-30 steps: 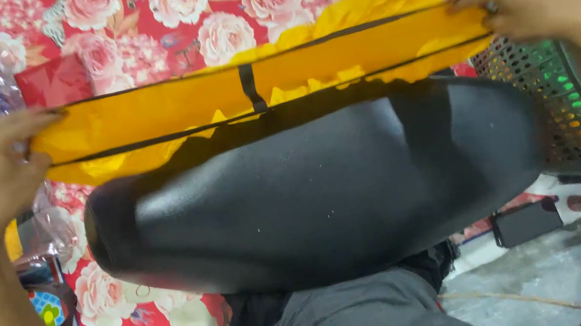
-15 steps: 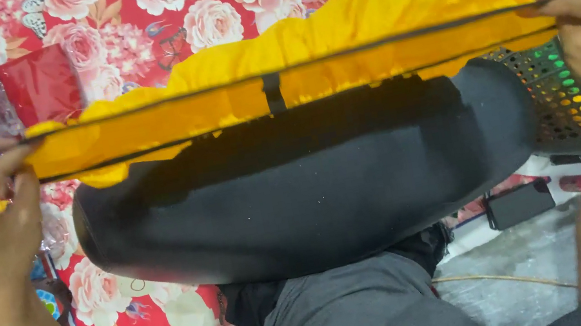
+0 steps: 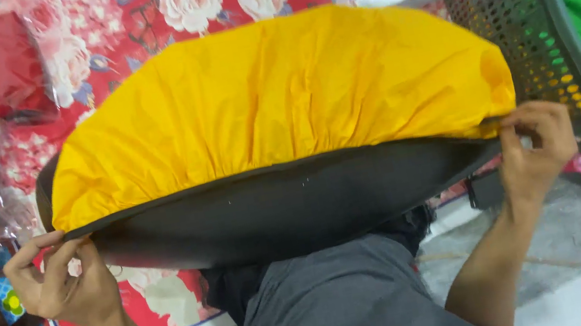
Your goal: Fitting a yellow cover onto a seat to check fit, then folding it and placing it into a plastic bag.
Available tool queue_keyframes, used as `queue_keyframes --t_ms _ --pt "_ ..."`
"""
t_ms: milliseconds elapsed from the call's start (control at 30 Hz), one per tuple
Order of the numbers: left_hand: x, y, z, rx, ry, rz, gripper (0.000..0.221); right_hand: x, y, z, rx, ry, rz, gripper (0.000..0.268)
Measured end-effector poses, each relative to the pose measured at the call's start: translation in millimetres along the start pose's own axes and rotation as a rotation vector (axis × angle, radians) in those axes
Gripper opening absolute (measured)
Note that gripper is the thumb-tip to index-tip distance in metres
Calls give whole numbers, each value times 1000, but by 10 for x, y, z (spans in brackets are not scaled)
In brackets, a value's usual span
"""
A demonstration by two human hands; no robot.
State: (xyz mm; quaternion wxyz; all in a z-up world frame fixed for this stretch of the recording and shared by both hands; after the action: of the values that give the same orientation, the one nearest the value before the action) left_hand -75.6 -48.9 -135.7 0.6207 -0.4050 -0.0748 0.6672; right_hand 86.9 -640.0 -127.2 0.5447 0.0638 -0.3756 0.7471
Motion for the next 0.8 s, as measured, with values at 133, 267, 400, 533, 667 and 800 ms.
queue_keyframes --t_ms 133,267,400,533,667,800 --pt "56 179 -20 -75 -41 81 31 -44 22 -44 105 -60 -75 20" --pt "43 161 -51 -82 -141 -1 29 -116 35 -9 39 -139 -72 22" --pt "70 110 -15 -80 -190 -43 31 -305 96 -18 -40 -276 -112 24" --pt "45 97 50 -111 -113 -6 30 -532 196 47 -178 -549 -279 29" --pt "155 141 30 -70 -17 17 31 -536 166 -1 -77 -658 -356 27" --pt "159 207 36 -20 -7 39 26 -520 156 11 18 -644 -368 26"
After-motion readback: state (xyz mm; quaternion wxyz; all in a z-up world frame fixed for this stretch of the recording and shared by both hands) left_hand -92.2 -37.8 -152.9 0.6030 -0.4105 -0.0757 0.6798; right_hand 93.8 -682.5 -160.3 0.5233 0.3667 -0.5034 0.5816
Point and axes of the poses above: each hand's wrist, its own y-axis away from the middle knuckle, its own z-axis out of the back of the hand, x = y × z, the point moved 5 cm from there along -y, towards the middle knuckle, and after that the axes turned 12 degrees about x, right-handed, at the moved point
